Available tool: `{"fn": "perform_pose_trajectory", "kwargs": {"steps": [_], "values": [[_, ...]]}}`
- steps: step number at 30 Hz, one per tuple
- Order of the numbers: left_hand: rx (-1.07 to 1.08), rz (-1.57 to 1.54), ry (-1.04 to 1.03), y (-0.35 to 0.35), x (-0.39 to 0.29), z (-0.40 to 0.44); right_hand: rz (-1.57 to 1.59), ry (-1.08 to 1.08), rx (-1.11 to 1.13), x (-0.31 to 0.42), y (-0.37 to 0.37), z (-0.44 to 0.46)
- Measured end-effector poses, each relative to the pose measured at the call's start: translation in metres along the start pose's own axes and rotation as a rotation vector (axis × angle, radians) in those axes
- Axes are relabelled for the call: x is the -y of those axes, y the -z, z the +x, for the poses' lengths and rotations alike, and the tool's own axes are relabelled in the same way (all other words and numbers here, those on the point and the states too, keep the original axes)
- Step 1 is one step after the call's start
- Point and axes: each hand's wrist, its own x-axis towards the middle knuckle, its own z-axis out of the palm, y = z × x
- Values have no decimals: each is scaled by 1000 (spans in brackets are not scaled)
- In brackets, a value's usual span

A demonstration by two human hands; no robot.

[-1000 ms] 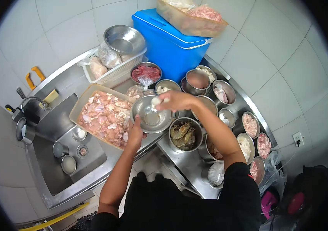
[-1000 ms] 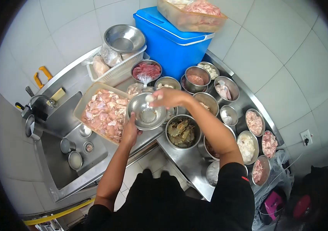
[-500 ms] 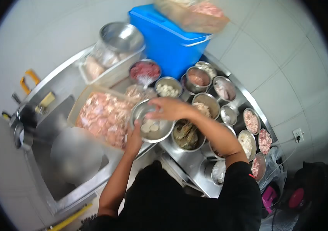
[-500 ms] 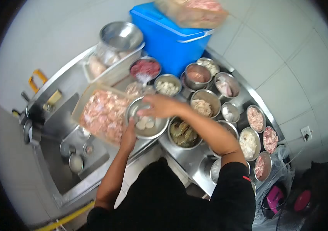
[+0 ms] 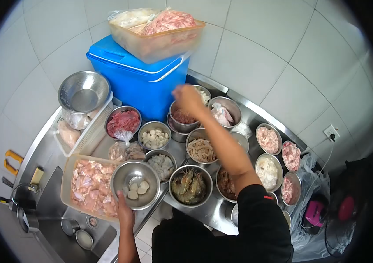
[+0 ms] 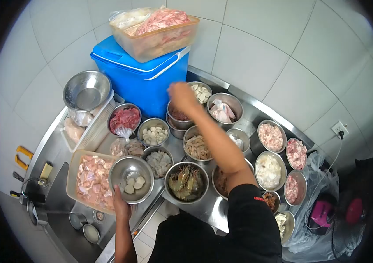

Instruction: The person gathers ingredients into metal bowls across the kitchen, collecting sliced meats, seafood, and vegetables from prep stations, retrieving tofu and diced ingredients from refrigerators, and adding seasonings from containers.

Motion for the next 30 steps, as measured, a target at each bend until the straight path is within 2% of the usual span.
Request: {"fn": "perform_pose_trajectory", "kwargs": {"steps": [1, 2, 4, 6, 8, 9, 10, 11, 12, 13, 14, 15, 18, 19, 20, 21, 22, 23, 25, 27, 30], "values": [[31, -144, 45, -13, -18, -10, -118, -51, -116, -40, -9, 15], [21, -145, 46, -17, -24, -10, -176, -95, -91, -72, -8, 26], [-20, -88, -10, -21, -33, -12, -293, -142, 246, -136, -24, 41], [-72, -92, -15, -32, -45, -11, -374, -154, 465, -159, -37, 47], [-76, -99, 28, -29, -43, -10, -328, -67, 264, -212, -94, 52], [-65, -73, 33, -24, -36, -6, -333, -170, 385, -203, -95, 54], [-57, -43, 40, -17, -31, -2, -295, -34, 380, -238, -125, 63], [-108, -8, 53, -19, -35, -5, -285, -282, 461, -205, -109, 60], [-149, 30, 64, -24, -38, -5, -214, -228, 446, -195, -107, 61], [-176, 99, 15, -24, -36, -4, -291, -285, 484, -177, -96, 60], [-189, 173, -29, -25, -34, -5, -312, -239, 426, -192, -112, 65], [-234, 193, 15, -35, -44, -9, -277, -179, 408, -208, -126, 69], [-162, 160, -3, -22, -26, -5, -353, -77, 190, -236, -147, 75], [-136, -59, 74, -39, -40, -12, -289, -60, 131, -234, -141, 71], [-143, -54, 86, -39, -39, -10, -217, -69, 146, -232, -133, 72], [-137, -120, 30, -41, -37, -8, -186, -11, 64, -212, -115, 68], [-116, -114, 44, -37, -34, -7, -75, 32, 27, -224, -120, 73], [-106, -121, 27, -30, -26, -4, 296, -112, 69, -245, -137, 82], [-97, -75, 14, -35, -27, -4, 666, -247, 87, -249, -130, 88], [-94, -62, 26, -40, -30, -3, 243, -245, 42, -212, -89, 72], [-126, -82, 71, -47, -29, 2, 233, -217, 68, -218, -89, 66]]}}
